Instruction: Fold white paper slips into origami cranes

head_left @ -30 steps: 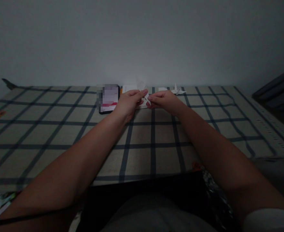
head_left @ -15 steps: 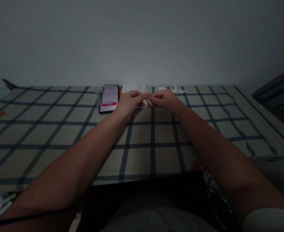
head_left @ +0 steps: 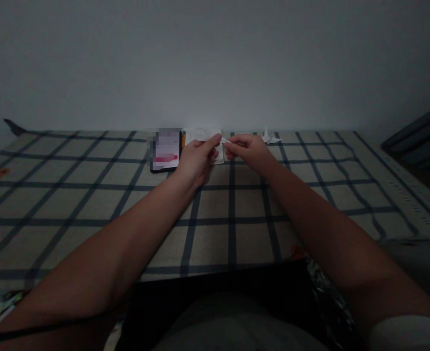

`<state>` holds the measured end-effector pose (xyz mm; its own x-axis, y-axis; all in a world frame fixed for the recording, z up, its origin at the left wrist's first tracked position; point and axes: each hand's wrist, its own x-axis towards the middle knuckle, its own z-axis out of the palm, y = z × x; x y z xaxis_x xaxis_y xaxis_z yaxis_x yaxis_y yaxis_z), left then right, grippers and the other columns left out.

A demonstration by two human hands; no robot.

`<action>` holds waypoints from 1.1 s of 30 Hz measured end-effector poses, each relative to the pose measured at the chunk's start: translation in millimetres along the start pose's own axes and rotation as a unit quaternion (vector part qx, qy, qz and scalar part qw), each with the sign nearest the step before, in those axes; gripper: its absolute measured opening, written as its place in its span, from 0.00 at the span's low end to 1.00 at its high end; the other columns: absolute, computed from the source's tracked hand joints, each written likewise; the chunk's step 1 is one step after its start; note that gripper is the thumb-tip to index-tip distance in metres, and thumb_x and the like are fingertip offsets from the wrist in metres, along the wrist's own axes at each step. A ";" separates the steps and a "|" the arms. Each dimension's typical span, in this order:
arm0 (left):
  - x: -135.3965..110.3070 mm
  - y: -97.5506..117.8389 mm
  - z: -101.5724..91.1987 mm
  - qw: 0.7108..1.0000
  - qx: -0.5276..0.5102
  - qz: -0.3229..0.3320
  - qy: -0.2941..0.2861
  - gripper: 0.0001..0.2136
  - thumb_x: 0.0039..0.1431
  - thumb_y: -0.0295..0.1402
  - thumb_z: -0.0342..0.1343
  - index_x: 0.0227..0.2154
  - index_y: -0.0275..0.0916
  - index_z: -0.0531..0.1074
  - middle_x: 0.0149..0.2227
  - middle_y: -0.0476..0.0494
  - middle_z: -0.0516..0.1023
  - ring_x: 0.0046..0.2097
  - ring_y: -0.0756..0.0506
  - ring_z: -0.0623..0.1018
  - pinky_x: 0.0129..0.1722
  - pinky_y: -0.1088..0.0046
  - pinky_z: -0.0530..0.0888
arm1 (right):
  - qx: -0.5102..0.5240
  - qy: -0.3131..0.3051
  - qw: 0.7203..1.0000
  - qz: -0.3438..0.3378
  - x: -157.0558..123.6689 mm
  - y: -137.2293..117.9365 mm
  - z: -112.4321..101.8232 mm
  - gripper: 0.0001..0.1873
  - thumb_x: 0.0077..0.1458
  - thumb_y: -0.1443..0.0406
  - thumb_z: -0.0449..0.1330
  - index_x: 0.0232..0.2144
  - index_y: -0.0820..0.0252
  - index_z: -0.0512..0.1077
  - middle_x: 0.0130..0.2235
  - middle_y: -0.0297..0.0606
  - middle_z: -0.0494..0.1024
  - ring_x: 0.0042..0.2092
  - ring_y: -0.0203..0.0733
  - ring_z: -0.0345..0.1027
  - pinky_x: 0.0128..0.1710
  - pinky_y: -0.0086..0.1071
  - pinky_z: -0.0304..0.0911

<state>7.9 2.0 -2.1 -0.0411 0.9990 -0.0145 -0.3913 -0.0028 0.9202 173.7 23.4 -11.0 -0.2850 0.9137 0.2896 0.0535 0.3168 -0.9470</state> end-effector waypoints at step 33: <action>-5.0 0.2 8.7 0.995 -0.090 -0.028 0.016 0.11 0.51 0.25 0.75 0.29 0.38 0.76 0.29 0.53 0.80 0.29 0.56 0.76 0.31 0.82 0.73 | 0.055 0.065 0.996 -0.015 -2.0 -5.2 10.6 0.19 0.47 0.53 0.76 0.36 0.58 0.81 0.34 0.34 0.84 0.36 0.37 0.78 0.44 0.35 0.78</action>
<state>16.0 -2.6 1.6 -0.0426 0.9960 -0.0790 -0.5524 0.0424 0.8325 163.9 17.2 -8.1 -0.1584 0.9314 0.3277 -0.0598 0.3222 -0.9448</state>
